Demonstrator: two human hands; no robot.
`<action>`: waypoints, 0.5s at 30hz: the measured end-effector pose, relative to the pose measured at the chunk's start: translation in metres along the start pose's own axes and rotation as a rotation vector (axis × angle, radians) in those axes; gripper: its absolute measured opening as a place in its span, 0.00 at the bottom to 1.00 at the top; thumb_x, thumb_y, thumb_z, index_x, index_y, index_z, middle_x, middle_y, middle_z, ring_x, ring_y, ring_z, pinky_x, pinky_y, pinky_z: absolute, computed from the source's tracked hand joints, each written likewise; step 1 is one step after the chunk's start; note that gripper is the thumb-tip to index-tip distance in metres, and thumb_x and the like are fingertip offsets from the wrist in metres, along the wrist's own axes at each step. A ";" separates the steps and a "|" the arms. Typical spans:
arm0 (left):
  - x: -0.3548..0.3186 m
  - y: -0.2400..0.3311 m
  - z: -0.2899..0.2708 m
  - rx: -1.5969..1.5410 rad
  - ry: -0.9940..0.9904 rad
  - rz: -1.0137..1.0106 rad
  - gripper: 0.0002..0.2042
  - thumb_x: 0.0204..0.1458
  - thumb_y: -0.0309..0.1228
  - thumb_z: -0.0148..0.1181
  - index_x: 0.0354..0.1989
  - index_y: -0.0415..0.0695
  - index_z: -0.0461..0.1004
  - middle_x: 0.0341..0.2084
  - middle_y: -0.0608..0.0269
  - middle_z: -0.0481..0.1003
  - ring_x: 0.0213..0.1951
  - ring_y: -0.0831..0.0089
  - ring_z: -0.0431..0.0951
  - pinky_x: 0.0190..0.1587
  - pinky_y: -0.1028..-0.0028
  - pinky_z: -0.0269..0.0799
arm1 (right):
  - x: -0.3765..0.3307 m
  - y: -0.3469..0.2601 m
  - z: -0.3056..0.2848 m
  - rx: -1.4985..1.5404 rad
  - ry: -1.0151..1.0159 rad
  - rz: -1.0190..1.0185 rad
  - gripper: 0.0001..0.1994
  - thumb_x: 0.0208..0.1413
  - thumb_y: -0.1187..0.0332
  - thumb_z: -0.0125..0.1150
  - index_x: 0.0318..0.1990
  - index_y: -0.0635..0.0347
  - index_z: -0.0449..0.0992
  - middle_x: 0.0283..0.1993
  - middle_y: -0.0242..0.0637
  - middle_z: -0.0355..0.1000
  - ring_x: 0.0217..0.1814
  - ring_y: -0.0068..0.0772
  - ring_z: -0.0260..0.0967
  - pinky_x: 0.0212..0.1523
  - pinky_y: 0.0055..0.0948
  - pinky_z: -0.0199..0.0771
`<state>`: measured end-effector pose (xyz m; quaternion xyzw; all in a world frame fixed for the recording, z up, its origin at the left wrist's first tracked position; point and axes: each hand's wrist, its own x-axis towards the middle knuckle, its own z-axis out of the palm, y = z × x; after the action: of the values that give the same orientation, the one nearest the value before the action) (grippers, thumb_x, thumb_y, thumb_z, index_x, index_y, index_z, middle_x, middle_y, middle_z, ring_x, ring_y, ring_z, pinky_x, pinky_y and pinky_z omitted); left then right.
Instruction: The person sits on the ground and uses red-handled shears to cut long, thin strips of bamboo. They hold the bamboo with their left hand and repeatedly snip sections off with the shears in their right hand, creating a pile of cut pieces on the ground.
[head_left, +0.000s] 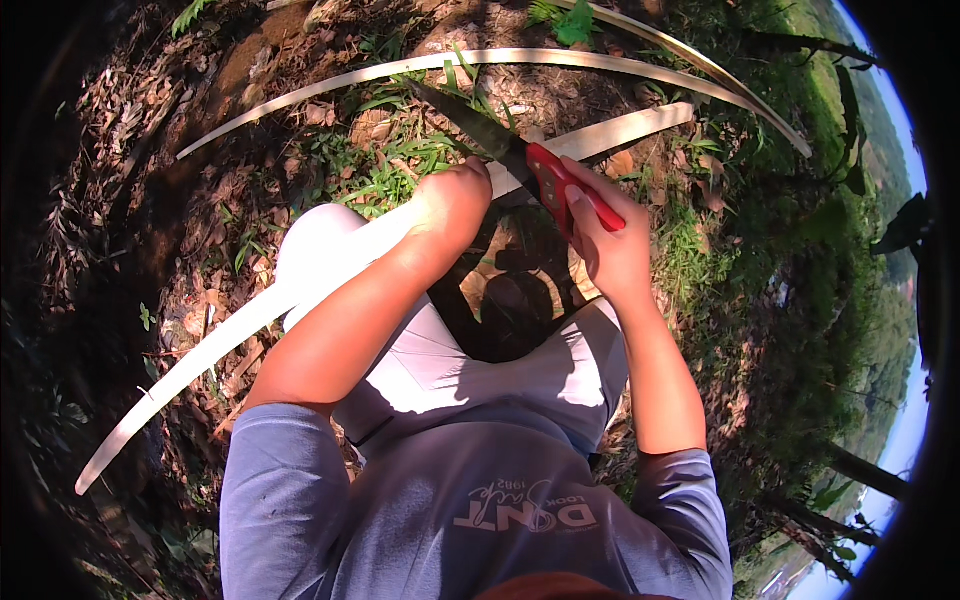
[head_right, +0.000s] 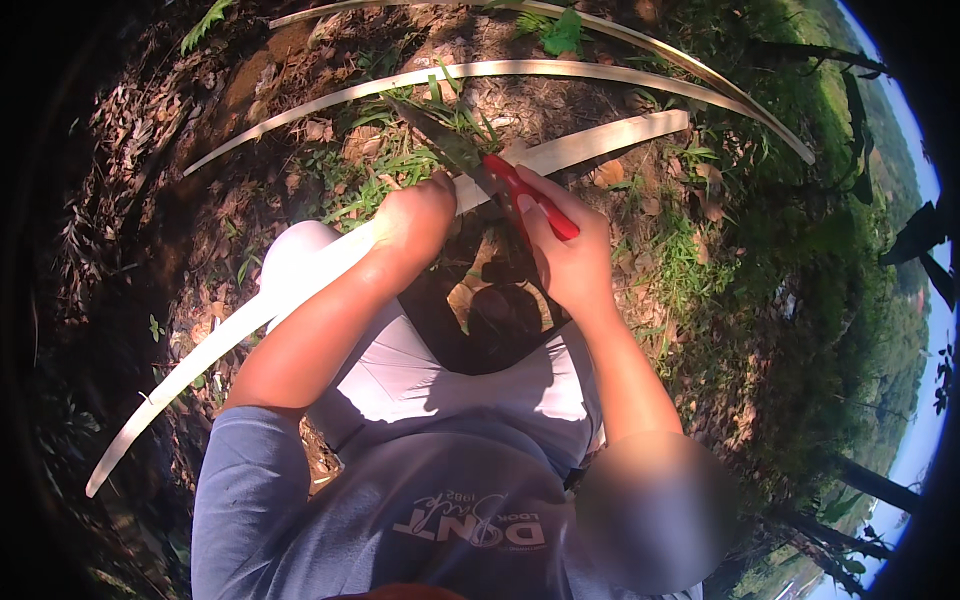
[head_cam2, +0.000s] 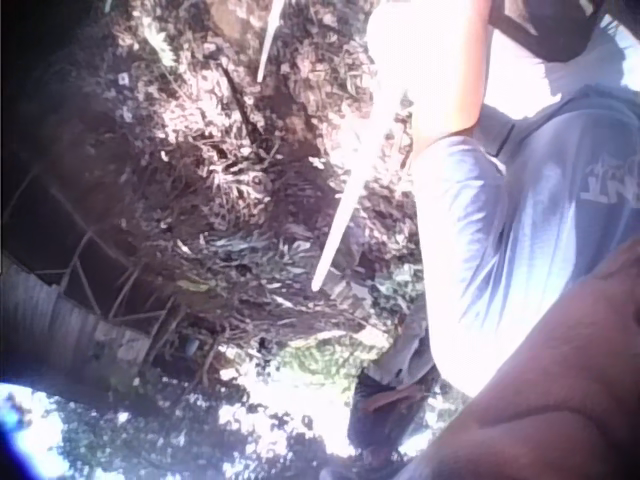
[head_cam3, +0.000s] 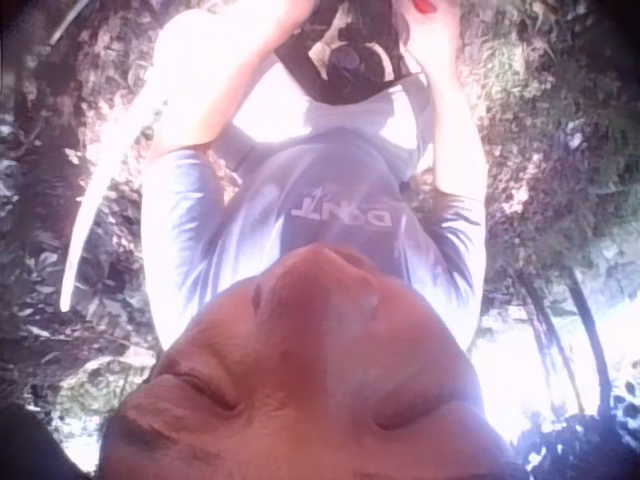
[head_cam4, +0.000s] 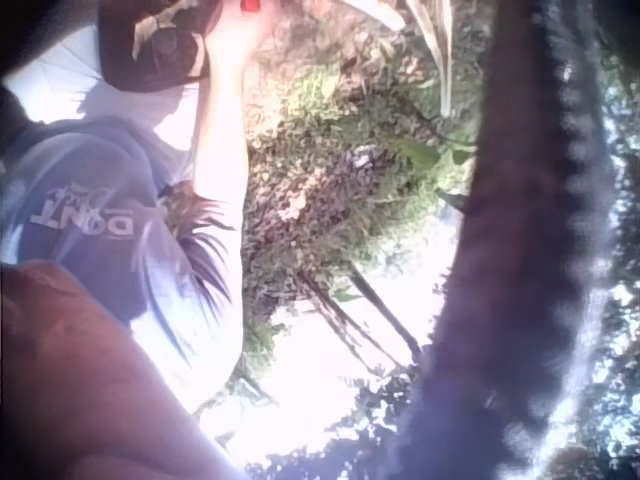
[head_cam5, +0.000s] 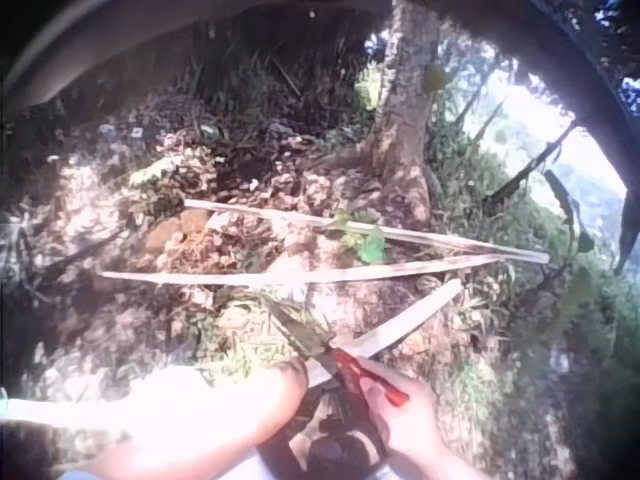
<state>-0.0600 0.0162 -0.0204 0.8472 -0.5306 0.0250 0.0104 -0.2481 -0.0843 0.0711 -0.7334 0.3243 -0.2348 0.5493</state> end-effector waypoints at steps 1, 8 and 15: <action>0.004 0.005 -0.002 -0.032 -0.009 0.011 0.10 0.55 0.27 0.61 0.43 0.37 0.73 0.28 0.51 0.83 0.30 0.55 0.88 0.29 0.60 0.84 | 0.020 0.012 0.022 0.015 0.042 -0.062 0.17 0.69 0.68 0.65 0.62 0.65 0.80 0.47 0.40 0.84 0.45 0.20 0.76 0.50 0.23 0.76; 0.004 -0.001 0.000 -0.029 -0.021 -0.005 0.09 0.56 0.26 0.60 0.43 0.36 0.73 0.29 0.50 0.84 0.30 0.53 0.88 0.31 0.58 0.84 | 0.016 0.026 0.031 0.169 0.094 0.052 0.18 0.71 0.67 0.63 0.64 0.62 0.80 0.38 0.31 0.81 0.30 0.15 0.70 0.31 0.19 0.70; 0.001 -0.008 -0.014 -0.139 -0.103 -0.018 0.10 0.57 0.25 0.60 0.45 0.34 0.74 0.29 0.48 0.84 0.32 0.51 0.88 0.34 0.56 0.84 | -0.136 0.057 -0.057 -0.038 0.224 0.085 0.22 0.70 0.66 0.63 0.65 0.71 0.77 0.50 0.41 0.83 0.38 0.19 0.74 0.42 0.23 0.74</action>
<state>-0.0531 0.0190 -0.0059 0.8494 -0.5232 -0.0557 0.0423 -0.3927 -0.0318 0.0345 -0.6983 0.4189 -0.2854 0.5053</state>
